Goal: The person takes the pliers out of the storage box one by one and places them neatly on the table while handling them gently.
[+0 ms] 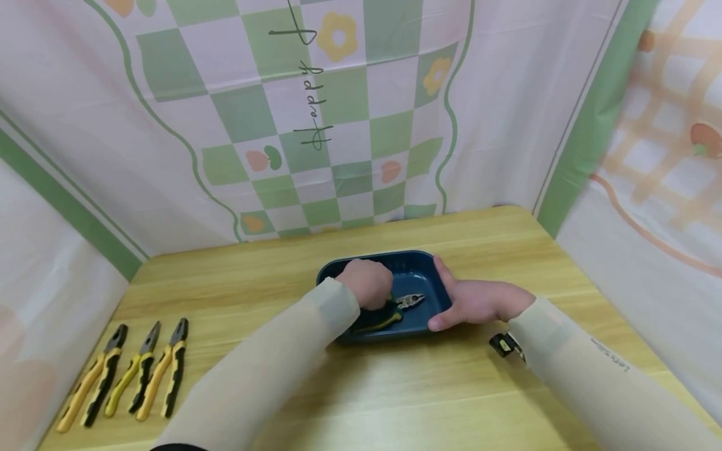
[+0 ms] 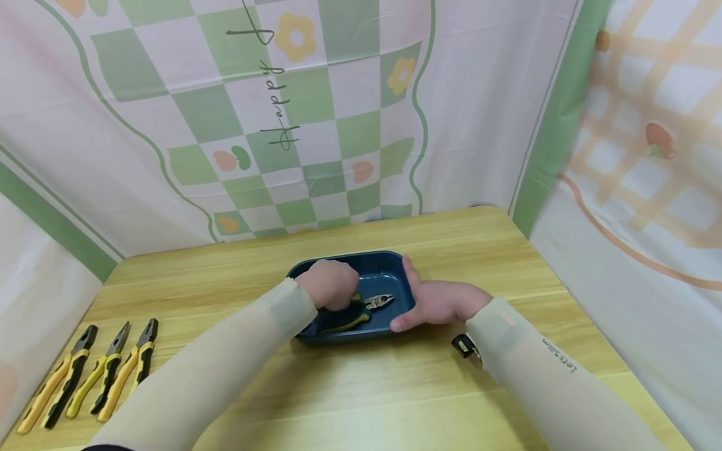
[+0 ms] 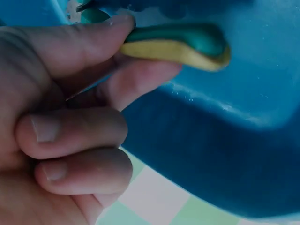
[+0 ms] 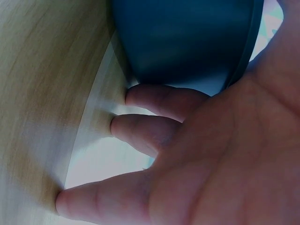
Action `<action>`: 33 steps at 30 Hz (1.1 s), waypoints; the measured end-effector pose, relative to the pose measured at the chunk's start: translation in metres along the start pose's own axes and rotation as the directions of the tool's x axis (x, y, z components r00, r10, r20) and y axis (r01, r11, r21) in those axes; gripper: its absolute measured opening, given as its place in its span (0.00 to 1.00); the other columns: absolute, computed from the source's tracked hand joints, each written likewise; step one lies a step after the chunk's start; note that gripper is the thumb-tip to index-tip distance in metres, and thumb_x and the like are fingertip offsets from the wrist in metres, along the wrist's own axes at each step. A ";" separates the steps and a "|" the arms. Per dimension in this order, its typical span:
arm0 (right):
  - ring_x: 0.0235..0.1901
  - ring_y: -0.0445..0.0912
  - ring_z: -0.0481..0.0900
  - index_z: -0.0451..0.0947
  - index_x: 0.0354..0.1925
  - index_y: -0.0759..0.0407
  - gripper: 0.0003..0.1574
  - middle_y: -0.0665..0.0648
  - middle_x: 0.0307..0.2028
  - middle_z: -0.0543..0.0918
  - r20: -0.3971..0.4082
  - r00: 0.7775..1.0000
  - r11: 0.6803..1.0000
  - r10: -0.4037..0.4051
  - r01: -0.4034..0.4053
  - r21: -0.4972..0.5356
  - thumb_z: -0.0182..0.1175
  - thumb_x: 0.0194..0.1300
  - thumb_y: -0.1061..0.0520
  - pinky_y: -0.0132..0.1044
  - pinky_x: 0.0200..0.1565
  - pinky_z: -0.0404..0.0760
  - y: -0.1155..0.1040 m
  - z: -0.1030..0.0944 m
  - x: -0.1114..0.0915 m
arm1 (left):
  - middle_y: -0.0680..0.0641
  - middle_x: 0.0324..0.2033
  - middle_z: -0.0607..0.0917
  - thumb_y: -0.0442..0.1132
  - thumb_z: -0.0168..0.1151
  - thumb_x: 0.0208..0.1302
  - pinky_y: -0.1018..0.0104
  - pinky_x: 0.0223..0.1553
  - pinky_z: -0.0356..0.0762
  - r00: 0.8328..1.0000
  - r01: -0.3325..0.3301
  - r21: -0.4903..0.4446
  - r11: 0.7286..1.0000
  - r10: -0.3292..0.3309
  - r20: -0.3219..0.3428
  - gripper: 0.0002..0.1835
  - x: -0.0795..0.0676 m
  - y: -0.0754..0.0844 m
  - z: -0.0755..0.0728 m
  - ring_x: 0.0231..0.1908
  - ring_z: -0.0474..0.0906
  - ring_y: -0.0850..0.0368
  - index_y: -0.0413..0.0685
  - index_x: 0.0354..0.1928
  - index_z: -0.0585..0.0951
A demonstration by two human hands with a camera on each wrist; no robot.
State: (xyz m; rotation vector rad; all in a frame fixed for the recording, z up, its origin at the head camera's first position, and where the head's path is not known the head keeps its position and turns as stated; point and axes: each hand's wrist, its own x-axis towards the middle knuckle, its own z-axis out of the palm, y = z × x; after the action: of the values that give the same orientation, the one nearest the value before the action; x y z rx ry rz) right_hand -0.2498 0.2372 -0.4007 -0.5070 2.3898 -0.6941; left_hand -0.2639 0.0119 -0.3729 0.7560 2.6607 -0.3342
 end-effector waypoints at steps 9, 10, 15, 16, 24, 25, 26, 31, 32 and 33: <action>0.58 0.53 0.64 0.12 0.68 0.54 0.81 0.70 0.69 0.48 -0.002 1.000 1.000 -0.021 0.021 0.002 0.66 0.49 0.32 0.53 0.61 0.55 0.000 0.000 -0.001 | 0.53 0.17 0.65 0.41 0.53 0.66 0.63 0.21 0.65 0.999 0.035 -0.088 0.996 -0.038 -0.024 0.17 -0.002 -0.017 -0.007 0.18 0.61 0.57 0.53 0.18 0.71; 0.58 0.54 0.64 0.12 0.67 0.54 0.82 0.70 0.69 0.47 -0.003 1.000 1.000 -0.025 0.025 0.009 0.66 0.49 0.32 0.53 0.61 0.55 0.000 0.000 -0.001 | 0.52 0.17 0.65 0.41 0.53 0.66 0.63 0.21 0.65 0.999 0.043 -0.099 0.994 -0.045 -0.021 0.17 -0.002 -0.019 -0.008 0.18 0.61 0.56 0.52 0.17 0.71; 0.60 0.55 0.63 0.11 0.67 0.53 0.82 0.70 0.69 0.45 -0.007 1.000 1.000 -0.024 0.024 0.012 0.66 0.49 0.32 0.53 0.62 0.53 0.000 0.001 -0.002 | 0.52 0.17 0.69 0.39 0.53 0.64 0.63 0.23 0.69 0.997 0.062 -0.145 0.987 -0.069 -0.043 0.16 -0.002 -0.027 -0.013 0.19 0.65 0.56 0.52 0.17 0.72; 0.61 0.55 0.62 0.11 0.67 0.53 0.81 0.70 0.69 0.44 -0.008 1.000 1.000 -0.026 0.026 0.007 0.66 0.49 0.32 0.53 0.62 0.53 0.000 0.001 -0.002 | 0.53 0.16 0.69 0.39 0.53 0.64 0.63 0.23 0.69 0.996 0.062 -0.151 0.987 -0.070 -0.048 0.16 -0.003 -0.030 -0.013 0.18 0.65 0.56 0.52 0.16 0.72; 0.58 0.54 0.66 0.12 0.67 0.55 0.82 0.72 0.68 0.48 -0.012 1.000 1.000 -0.026 0.026 -0.013 0.66 0.49 0.31 0.53 0.61 0.56 -0.002 0.001 -0.001 | 0.55 0.09 0.58 0.35 0.54 0.59 0.67 0.17 0.59 0.996 0.003 -0.293 0.956 -0.028 -0.081 0.20 -0.010 -0.054 -0.018 0.12 0.54 0.59 0.52 0.10 0.64; 0.57 0.53 0.66 0.12 0.67 0.54 0.82 0.72 0.68 0.49 -0.012 1.000 1.000 -0.019 0.019 -0.013 0.66 0.48 0.31 0.52 0.61 0.56 -0.003 0.001 -0.001 | 0.55 0.09 0.60 0.36 0.56 0.59 0.67 0.18 0.60 0.995 0.000 -0.321 0.947 -0.033 -0.098 0.21 -0.013 -0.057 -0.018 0.11 0.56 0.60 0.52 0.10 0.64; 0.57 0.54 0.67 0.11 0.67 0.54 0.82 0.72 0.68 0.49 -0.011 1.000 1.000 -0.020 0.020 -0.010 0.66 0.48 0.31 0.53 0.61 0.56 -0.003 0.000 0.000 | 0.55 0.09 0.62 0.36 0.57 0.59 0.67 0.18 0.62 0.992 0.000 -0.354 0.935 -0.043 -0.115 0.21 -0.015 -0.060 -0.019 0.11 0.58 0.60 0.52 0.10 0.65; 0.56 0.54 0.67 0.11 0.67 0.54 0.83 0.72 0.68 0.48 -0.012 1.000 1.000 -0.018 0.018 -0.009 0.66 0.48 0.31 0.54 0.61 0.56 -0.001 0.001 0.000 | 0.52 0.11 0.76 0.38 0.61 0.59 0.65 0.21 0.70 0.970 0.037 -0.529 0.848 -0.158 -0.187 0.19 -0.024 -0.075 -0.018 0.13 0.70 0.57 0.47 0.11 0.73; 0.57 0.54 0.67 0.11 0.67 0.54 0.82 0.72 0.68 0.47 -0.013 1.000 1.000 -0.021 0.021 -0.006 0.66 0.48 0.31 0.54 0.61 0.55 -0.001 0.001 0.001 | 0.52 0.12 0.77 0.38 0.61 0.59 0.64 0.21 0.70 0.964 0.048 -0.564 0.825 -0.186 -0.190 0.17 -0.025 -0.078 -0.017 0.14 0.72 0.56 0.46 0.12 0.74; 0.57 0.54 0.67 0.11 0.67 0.53 0.82 0.71 0.69 0.47 -0.016 1.000 1.000 -0.019 0.019 -0.007 0.66 0.48 0.31 0.53 0.61 0.55 -0.001 0.001 0.001 | 0.51 0.13 0.79 0.38 0.61 0.58 0.64 0.22 0.70 0.959 0.059 -0.589 0.806 -0.210 -0.191 0.16 -0.026 -0.082 -0.017 0.16 0.74 0.55 0.45 0.13 0.76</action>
State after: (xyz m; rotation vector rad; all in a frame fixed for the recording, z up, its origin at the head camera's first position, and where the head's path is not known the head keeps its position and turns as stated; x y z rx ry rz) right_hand -0.2495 0.2359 -0.4016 -0.5296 2.4055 -0.7009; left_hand -0.2924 -0.0631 -0.3370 0.4247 2.8092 0.5665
